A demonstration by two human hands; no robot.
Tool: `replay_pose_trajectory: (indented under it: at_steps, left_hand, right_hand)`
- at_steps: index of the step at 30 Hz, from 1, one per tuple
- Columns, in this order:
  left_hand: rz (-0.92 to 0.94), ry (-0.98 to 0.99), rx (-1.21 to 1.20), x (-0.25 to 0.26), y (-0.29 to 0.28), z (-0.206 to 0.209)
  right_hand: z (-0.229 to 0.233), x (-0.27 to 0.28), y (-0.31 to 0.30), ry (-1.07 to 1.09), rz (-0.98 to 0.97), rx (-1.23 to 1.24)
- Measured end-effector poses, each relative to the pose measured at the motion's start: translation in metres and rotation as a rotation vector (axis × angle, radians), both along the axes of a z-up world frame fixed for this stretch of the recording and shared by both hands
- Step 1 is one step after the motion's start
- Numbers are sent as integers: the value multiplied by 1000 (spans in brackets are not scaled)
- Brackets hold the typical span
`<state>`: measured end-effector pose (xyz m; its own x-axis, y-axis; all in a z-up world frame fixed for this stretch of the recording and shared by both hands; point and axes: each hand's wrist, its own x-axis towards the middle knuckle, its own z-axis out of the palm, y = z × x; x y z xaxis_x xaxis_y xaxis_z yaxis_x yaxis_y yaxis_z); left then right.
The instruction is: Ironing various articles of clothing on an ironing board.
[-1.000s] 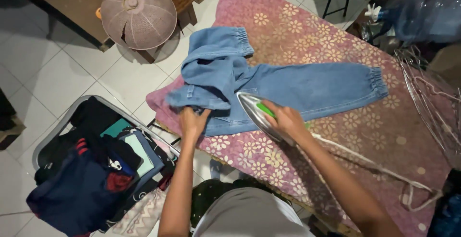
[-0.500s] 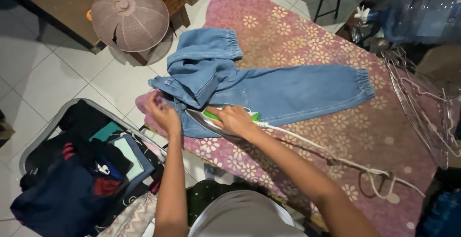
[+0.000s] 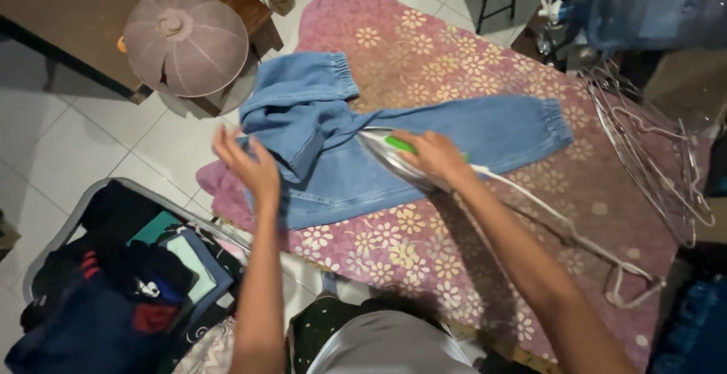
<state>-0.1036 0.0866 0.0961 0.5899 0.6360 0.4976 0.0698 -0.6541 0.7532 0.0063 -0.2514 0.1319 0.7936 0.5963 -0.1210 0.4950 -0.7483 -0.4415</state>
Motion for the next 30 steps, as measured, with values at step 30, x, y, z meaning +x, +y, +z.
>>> replay_pose_trajectory:
  at_steps: [30]
  left_hand:
    - [-477, 600, -34, 195, -101, 7]
  right_hand:
    - [-60, -90, -310, -72, -914, -155]
